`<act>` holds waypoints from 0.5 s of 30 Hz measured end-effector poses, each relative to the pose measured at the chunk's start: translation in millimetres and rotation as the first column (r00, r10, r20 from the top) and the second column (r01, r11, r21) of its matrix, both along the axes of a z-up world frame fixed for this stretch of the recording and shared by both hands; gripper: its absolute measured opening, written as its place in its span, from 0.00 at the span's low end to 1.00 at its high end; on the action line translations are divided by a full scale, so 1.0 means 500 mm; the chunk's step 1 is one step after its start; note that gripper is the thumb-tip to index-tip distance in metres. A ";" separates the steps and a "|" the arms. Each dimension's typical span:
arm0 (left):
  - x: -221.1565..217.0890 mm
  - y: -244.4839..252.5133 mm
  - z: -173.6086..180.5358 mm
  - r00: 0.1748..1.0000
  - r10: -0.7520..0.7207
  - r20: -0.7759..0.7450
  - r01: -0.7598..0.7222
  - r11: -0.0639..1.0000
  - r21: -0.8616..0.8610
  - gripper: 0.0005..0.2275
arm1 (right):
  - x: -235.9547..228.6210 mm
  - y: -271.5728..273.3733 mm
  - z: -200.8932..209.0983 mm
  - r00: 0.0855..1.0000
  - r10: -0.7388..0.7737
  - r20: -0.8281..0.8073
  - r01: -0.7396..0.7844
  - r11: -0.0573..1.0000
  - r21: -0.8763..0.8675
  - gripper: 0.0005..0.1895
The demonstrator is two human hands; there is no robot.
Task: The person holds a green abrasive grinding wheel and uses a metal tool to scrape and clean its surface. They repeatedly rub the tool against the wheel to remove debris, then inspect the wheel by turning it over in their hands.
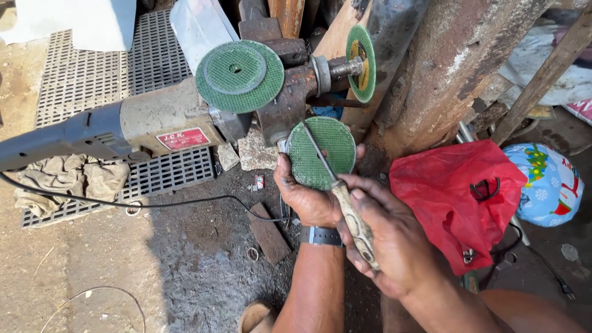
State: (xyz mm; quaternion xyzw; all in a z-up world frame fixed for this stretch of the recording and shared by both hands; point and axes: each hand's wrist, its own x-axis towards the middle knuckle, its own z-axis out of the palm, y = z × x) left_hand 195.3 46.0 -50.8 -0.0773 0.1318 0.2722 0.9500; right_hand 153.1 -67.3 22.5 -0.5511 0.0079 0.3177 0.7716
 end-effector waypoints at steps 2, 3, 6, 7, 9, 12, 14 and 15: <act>0.002 -0.002 -0.003 0.999 0.004 -0.050 -0.006 1.000 -0.028 0.30 | 0.001 0.004 0.000 1.000 0.003 0.007 -0.003 1.000 -0.014 0.18; -0.001 -0.005 0.002 0.999 0.027 -0.023 -0.027 1.000 0.007 0.32 | 0.001 0.004 0.001 0.999 0.025 0.023 -0.024 0.999 -0.044 0.18; -0.009 -0.004 0.013 0.996 0.050 -0.078 -0.050 0.999 0.002 0.31 | -0.006 0.001 0.008 0.988 0.074 0.136 -0.059 0.992 -0.108 0.19; -0.013 -0.005 0.013 0.984 0.038 -0.172 -0.047 0.998 -0.048 0.27 | -0.011 -0.003 0.008 0.971 0.095 0.218 -0.062 0.986 -0.152 0.20; -0.018 -0.005 0.003 0.999 -0.028 -0.044 0.027 0.999 -0.021 0.31 | -0.019 -0.022 0.026 0.954 0.068 0.292 -0.038 0.993 -0.110 0.20; -0.038 -0.016 -0.003 0.997 -0.080 0.012 0.079 0.995 0.063 0.31 | -0.006 -0.054 0.026 0.923 0.002 0.386 0.015 0.999 -0.042 0.20; -0.059 -0.025 0.001 0.997 -0.059 -0.046 0.064 0.990 0.128 0.26 | 0.023 -0.076 0.021 0.906 -0.040 0.421 0.046 0.999 -0.003 0.20; -0.073 -0.029 0.003 0.987 -0.146 -0.062 0.152 0.981 0.119 0.28 | 0.041 -0.087 0.017 0.895 -0.083 0.438 0.110 0.993 -0.037 0.16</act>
